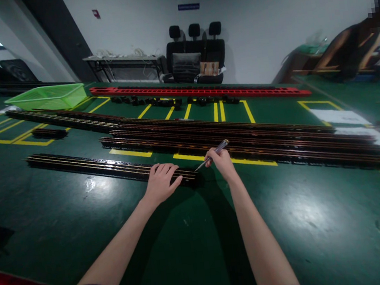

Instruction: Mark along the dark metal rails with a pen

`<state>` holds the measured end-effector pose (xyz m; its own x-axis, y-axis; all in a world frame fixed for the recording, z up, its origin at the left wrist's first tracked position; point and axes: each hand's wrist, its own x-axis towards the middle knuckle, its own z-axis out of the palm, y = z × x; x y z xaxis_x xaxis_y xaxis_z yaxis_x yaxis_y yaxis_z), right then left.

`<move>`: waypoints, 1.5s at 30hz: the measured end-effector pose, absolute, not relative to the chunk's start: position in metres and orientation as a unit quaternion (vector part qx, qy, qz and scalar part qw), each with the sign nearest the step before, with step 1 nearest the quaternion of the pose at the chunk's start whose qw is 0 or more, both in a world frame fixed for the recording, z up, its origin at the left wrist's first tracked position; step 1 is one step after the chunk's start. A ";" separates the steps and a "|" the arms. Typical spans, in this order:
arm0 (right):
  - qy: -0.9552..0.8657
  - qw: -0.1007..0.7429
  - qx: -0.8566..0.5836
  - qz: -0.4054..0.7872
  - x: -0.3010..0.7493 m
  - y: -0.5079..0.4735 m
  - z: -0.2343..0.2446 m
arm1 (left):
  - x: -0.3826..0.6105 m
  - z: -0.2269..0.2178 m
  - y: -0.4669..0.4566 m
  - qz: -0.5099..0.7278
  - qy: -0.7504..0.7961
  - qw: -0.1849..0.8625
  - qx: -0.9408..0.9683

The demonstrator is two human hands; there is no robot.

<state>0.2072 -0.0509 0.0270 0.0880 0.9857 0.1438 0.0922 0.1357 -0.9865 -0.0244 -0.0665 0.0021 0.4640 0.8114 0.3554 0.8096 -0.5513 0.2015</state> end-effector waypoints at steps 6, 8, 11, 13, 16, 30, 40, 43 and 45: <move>-0.526 0.534 -0.513 0.418 0.209 -0.051 0.028 | -0.025 0.004 -0.067 0.208 0.468 -0.002 0.859; -0.524 0.538 -0.515 0.413 0.208 -0.053 0.030 | -0.025 0.005 -0.067 0.208 0.466 -0.003 0.860; -0.511 0.546 -0.525 0.407 0.208 -0.055 0.033 | -0.025 0.005 -0.067 0.210 0.463 -0.002 0.861; -0.496 0.554 -0.531 0.407 0.209 -0.055 0.034 | -0.025 0.005 -0.067 0.212 0.460 -0.002 0.862; -0.470 0.591 -0.511 0.411 0.210 -0.054 0.030 | -0.026 0.004 -0.067 0.216 0.453 -0.005 0.865; -0.746 0.395 -0.532 0.065 0.119 -0.086 0.012 | -0.037 0.002 -0.063 0.232 0.465 -0.021 0.854; -0.781 0.261 -0.557 -0.105 0.097 -0.099 -0.007 | -0.059 -0.004 -0.058 0.236 0.510 -0.083 0.823; -0.785 0.244 -0.560 -0.105 0.103 -0.099 -0.005 | -0.057 -0.006 -0.057 0.239 0.496 -0.079 0.831; -0.780 0.242 -0.566 -0.108 0.108 -0.101 -0.005 | -0.056 -0.007 -0.056 0.241 0.479 -0.070 0.841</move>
<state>0.1075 -0.1008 -0.0050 -0.2415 0.8316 0.5002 0.9363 0.3351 -0.1050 -0.0561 -0.0559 -0.0075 0.4242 0.7720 0.4734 0.8399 -0.5309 0.1132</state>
